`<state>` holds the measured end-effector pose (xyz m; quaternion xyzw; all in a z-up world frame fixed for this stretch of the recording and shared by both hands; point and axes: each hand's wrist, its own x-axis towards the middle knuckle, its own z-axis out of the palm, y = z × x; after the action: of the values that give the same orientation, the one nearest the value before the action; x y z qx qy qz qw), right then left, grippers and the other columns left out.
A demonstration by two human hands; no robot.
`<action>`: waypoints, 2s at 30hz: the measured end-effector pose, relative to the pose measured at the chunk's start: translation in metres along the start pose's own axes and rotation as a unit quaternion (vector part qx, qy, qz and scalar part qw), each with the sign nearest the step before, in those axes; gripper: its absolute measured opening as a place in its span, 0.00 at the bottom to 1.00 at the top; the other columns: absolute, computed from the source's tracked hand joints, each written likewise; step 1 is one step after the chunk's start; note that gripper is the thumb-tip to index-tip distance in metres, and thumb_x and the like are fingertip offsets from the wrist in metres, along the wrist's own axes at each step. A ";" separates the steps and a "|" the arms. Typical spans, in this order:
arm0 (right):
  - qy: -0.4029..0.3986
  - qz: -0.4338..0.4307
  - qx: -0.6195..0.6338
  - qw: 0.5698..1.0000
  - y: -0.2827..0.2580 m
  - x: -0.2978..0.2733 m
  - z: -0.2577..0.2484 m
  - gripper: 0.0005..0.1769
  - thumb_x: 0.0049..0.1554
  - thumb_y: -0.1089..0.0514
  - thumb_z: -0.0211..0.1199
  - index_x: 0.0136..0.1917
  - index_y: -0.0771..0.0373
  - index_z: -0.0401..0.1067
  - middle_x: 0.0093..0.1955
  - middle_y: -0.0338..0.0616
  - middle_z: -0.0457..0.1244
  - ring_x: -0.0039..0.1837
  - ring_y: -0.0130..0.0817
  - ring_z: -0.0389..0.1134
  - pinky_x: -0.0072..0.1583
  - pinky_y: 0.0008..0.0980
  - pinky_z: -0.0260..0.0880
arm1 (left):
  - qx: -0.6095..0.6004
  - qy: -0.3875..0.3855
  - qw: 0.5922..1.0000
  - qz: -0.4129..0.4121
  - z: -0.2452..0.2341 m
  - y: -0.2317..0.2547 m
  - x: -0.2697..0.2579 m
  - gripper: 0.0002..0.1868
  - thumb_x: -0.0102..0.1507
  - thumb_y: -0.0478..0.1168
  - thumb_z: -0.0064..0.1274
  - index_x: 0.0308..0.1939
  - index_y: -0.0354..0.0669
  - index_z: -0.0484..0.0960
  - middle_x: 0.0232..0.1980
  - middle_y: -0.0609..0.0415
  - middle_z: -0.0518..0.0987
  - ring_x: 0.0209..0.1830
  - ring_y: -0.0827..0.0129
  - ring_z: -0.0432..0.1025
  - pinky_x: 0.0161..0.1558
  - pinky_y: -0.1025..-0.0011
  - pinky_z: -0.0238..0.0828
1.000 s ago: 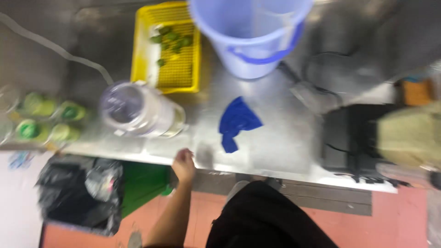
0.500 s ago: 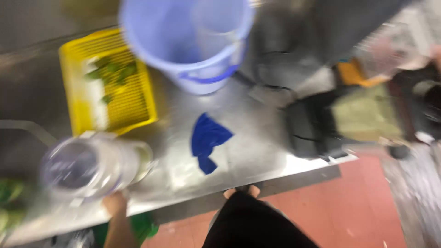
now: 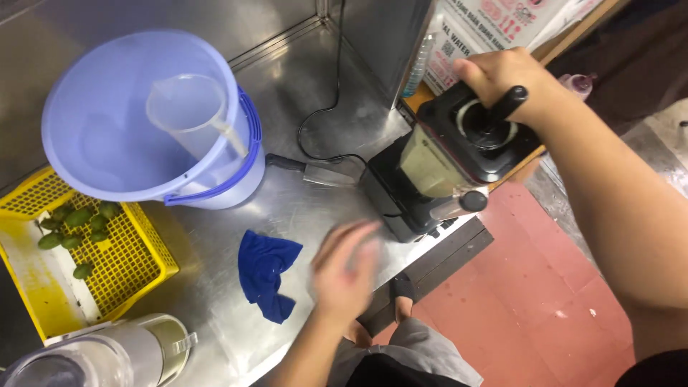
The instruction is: Cleaning a blender jar and using a blender to process green fruit into a smoothie.
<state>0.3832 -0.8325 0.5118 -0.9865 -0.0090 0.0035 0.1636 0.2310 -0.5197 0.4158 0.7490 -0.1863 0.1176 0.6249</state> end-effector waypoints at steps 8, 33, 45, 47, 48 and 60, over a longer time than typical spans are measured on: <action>0.032 -0.105 -0.001 0.994 0.047 0.020 0.030 0.27 0.72 0.43 0.48 0.45 0.66 0.75 0.41 0.58 0.68 0.47 0.61 0.69 0.52 0.50 0.70 | 0.074 -0.080 0.946 0.304 0.143 0.036 0.159 0.15 0.69 0.35 0.57 0.60 0.36 0.80 0.62 0.49 0.79 0.61 0.59 0.77 0.61 0.67 0.75; -0.020 -0.144 0.238 0.960 0.056 0.028 0.033 0.29 0.67 0.42 0.55 0.34 0.67 0.67 0.28 0.56 0.61 0.35 0.57 0.62 0.43 0.48 0.64 | 0.074 -0.045 0.970 0.229 0.159 0.040 0.150 0.09 0.68 0.28 0.58 0.52 0.34 0.82 0.55 0.49 0.82 0.49 0.63 0.83 0.51 0.72 0.82; -0.041 -0.134 0.240 0.961 0.051 0.026 0.025 0.26 0.67 0.44 0.54 0.38 0.67 0.70 0.31 0.56 0.64 0.37 0.57 0.66 0.44 0.48 0.65 | 0.084 -0.032 0.970 0.227 0.161 0.039 0.150 0.09 0.67 0.28 0.59 0.52 0.35 0.82 0.55 0.50 0.83 0.50 0.65 0.83 0.51 0.73 0.82; -0.009 -0.186 0.266 0.946 0.057 0.028 0.032 0.22 0.67 0.45 0.54 0.44 0.66 0.72 0.34 0.55 0.65 0.39 0.55 0.68 0.45 0.47 0.66 | 0.080 -0.030 0.971 0.225 0.161 0.039 0.149 0.09 0.67 0.28 0.59 0.52 0.35 0.82 0.55 0.50 0.83 0.49 0.65 0.83 0.51 0.73 0.82; 0.024 -0.236 0.289 0.928 0.059 0.029 0.035 0.19 0.67 0.47 0.54 0.50 0.65 0.74 0.37 0.53 0.67 0.41 0.54 0.69 0.45 0.47 0.67 | 0.075 -0.030 0.971 0.225 0.161 0.040 0.148 0.09 0.67 0.28 0.59 0.52 0.36 0.82 0.55 0.50 0.83 0.48 0.66 0.83 0.50 0.73 0.82; -0.031 -0.148 0.252 0.956 0.059 0.030 0.031 0.26 0.67 0.45 0.54 0.37 0.67 0.70 0.29 0.55 0.62 0.34 0.52 0.61 0.42 0.47 0.63 | 0.055 -0.032 0.975 0.215 0.160 0.038 0.149 0.10 0.66 0.26 0.59 0.51 0.35 0.83 0.55 0.48 0.83 0.49 0.65 0.83 0.51 0.73 0.83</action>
<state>0.4139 -0.8774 0.4629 -0.9001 -0.1591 0.0121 0.4055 0.3403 -0.7023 0.4800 0.7280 -0.3558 0.2352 0.5368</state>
